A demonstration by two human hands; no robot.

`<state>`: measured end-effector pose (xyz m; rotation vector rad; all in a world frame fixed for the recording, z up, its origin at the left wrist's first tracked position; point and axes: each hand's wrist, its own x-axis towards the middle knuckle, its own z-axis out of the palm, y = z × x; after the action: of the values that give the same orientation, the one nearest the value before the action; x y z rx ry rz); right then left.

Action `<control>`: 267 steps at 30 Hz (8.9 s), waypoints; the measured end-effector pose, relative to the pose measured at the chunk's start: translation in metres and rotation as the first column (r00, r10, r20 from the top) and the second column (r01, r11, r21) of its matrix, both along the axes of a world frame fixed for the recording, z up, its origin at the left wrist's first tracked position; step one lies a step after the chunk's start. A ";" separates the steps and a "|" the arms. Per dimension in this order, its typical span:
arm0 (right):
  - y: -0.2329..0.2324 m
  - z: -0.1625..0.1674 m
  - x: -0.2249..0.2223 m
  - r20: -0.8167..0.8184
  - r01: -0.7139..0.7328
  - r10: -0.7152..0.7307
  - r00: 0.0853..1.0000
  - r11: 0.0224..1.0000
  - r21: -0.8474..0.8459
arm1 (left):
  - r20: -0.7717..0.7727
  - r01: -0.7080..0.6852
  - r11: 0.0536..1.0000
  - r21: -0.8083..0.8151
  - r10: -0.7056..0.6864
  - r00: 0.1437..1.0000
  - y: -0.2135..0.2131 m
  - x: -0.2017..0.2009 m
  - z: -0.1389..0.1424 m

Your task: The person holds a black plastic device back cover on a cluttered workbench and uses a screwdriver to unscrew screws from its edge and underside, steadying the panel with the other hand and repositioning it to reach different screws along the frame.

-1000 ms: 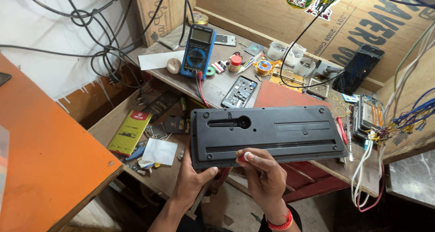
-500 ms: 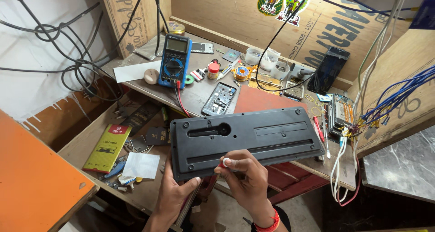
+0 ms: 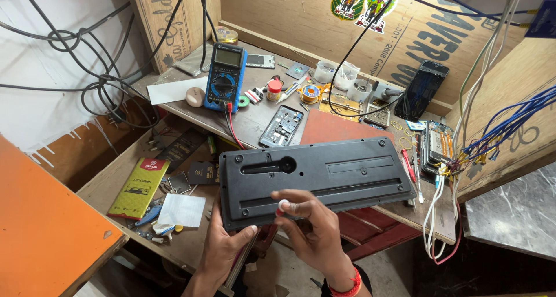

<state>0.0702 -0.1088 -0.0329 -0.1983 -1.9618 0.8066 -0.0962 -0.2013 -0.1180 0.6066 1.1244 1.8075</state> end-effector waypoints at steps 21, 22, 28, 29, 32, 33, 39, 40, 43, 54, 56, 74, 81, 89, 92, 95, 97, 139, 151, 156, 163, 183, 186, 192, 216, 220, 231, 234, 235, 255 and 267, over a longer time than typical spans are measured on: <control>0.002 -0.002 0.001 -0.022 0.047 -0.050 0.999 0.993 -0.109 | 0.014 0.029 0.999 0.043 -0.030 0.999 -0.001 0.001 0.011; 0.005 -0.001 0.002 0.005 0.094 -0.094 0.996 0.992 -0.079 | 0.016 0.027 0.998 0.056 -0.028 0.999 -0.001 0.001 0.011; 0.004 0.004 0.005 -0.023 -0.088 0.085 0.996 0.973 -0.211 | 0.010 0.011 0.997 0.075 -0.012 1.000 0.001 0.002 0.009; 0.004 0.004 0.004 -0.031 -0.039 0.036 0.999 0.990 -0.133 | 0.011 0.012 0.997 0.082 -0.013 1.000 0.001 0.002 0.008; 0.006 0.004 0.002 -0.038 0.062 -0.062 0.997 0.998 0.004 | 0.014 0.019 0.994 0.111 -0.020 1.000 0.000 0.003 0.008; 0.008 0.004 0.004 -0.016 0.061 -0.061 0.998 0.998 -0.016 | 0.014 0.023 0.992 0.121 -0.024 1.000 0.000 0.003 0.008; 0.010 -0.003 0.006 -0.034 -0.078 0.074 0.997 0.988 -0.136 | 0.013 0.029 0.989 0.144 -0.031 0.999 0.003 0.002 0.009; 0.009 -0.006 0.004 -0.061 -0.074 0.066 0.996 0.988 -0.136 | 0.012 0.031 0.990 0.141 -0.033 0.999 0.003 0.002 0.009; 0.011 -0.007 0.003 -0.030 0.083 -0.085 0.996 0.995 -0.049 | 0.000 0.033 0.989 0.145 -0.034 0.999 0.002 0.002 0.009; 0.012 -0.007 0.001 -0.050 0.053 -0.056 0.997 0.996 -0.072 | -0.015 0.044 0.986 0.160 -0.043 0.999 0.002 0.003 0.018; 0.012 -0.008 0.001 -0.074 0.086 -0.092 0.993 0.994 -0.073 | -0.025 0.048 0.985 0.165 -0.044 0.999 0.001 0.002 0.017; 0.005 -0.022 0.017 -0.225 -0.056 -0.019 0.974 0.945 -0.322 | -0.060 0.028 0.987 0.156 -0.019 0.998 0.002 0.002 0.018; 0.010 -0.029 0.020 -0.196 0.109 -0.164 0.967 0.958 -0.266 | -0.065 0.038 0.990 0.136 -0.029 0.997 0.002 0.001 0.013; 0.010 -0.023 0.019 -0.193 -0.070 0.009 0.981 0.947 -0.312 | -0.029 0.043 0.991 0.130 -0.039 0.999 0.002 0.001 0.011; 0.011 -0.021 0.014 -0.112 0.108 -0.133 0.985 0.973 -0.205 | -0.026 0.039 0.989 0.142 -0.035 0.999 0.002 0.001 0.013; 0.016 -0.015 0.012 -0.076 0.109 -0.123 0.989 0.979 -0.171 | -0.024 0.042 0.986 0.162 -0.038 0.999 0.002 0.002 0.014; 0.016 -0.012 0.012 -0.100 -0.070 0.052 0.994 0.980 -0.187 | -0.020 0.041 0.987 0.156 -0.039 0.999 0.001 0.001 0.016; 0.040 0.010 -0.015 0.128 0.159 -0.149 0.980 0.985 -0.072 | -0.058 0.031 0.992 0.124 -0.024 0.998 0.004 0.001 0.015; 0.031 0.007 -0.009 0.122 0.234 -0.235 0.964 0.972 0.025 | -0.030 0.031 0.990 0.137 -0.027 0.999 0.002 0.002 0.020; 0.032 0.000 -0.003 -0.018 -0.075 0.073 0.997 0.972 -0.224 | -0.030 0.019 0.987 0.159 -0.015 0.999 0.003 0.002 0.020; 0.022 -0.023 0.000 -0.141 0.175 -0.201 0.969 0.968 -0.180 | -0.074 0.025 0.984 0.179 -0.012 0.997 0.003 0.002 0.016; 0.022 -0.006 -0.004 -0.059 -0.076 0.068 0.996 0.988 -0.136 | 0.003 0.024 0.985 0.173 -0.025 1.000 0.004 0.002 0.014; 0.026 0.001 -0.009 0.065 0.147 -0.146 0.987 0.989 -0.010 | 0.014 0.029 0.985 0.171 -0.032 0.999 0.003 0.003 0.015; 0.030 0.017 -0.015 0.074 -0.055 0.063 0.995 0.992 -0.114 | -0.005 0.023 0.989 0.144 -0.022 1.000 0.003 0.003 0.017; 0.030 0.001 -0.005 0.011 -0.161 0.166 0.986 0.968 -0.192 | 0.022 0.026 0.986 0.163 -0.030 0.999 0.004 0.002 0.016; 0.028 0.001 -0.010 0.008 -0.031 0.031 0.999 0.998 -0.054 | 0.000 0.036 0.983 0.180 -0.036 0.999 0.002 0.003 0.018; 0.029 -0.005 -0.011 -0.033 -0.199 0.196 0.980 0.962 -0.190 | -0.011 0.049 0.990 0.129 -0.048 0.999 0.003 0.001 0.016; 0.028 -0.008 -0.011 -0.002 0.027 -0.028 1.000 0.988 -0.154 | -0.048 0.034 0.991 0.132 -0.028 0.998 0.003 0.001 0.013; 0.028 -0.008 -0.011 0.024 0.128 -0.126 0.992 0.980 -0.151 | -0.050 0.034 0.990 0.137 -0.028 0.998 0.003 0.001 0.012; 0.026 -0.003 -0.008 -0.072 -0.235 0.227 0.971 0.866 -0.442 | -0.010 0.029 0.988 0.148 -0.028 1.000 0.004 0.001 0.016; 0.029 -0.007 -0.006 -0.039 -0.248 0.249 0.968 0.910 -0.331 | -0.019 0.040 0.989 0.142 -0.038 0.999 0.003 0.001 0.018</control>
<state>0.0647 -0.0801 -0.0399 -0.1502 -1.8656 1.3095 -0.0954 -0.1981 -0.1004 0.7233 0.9931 1.8627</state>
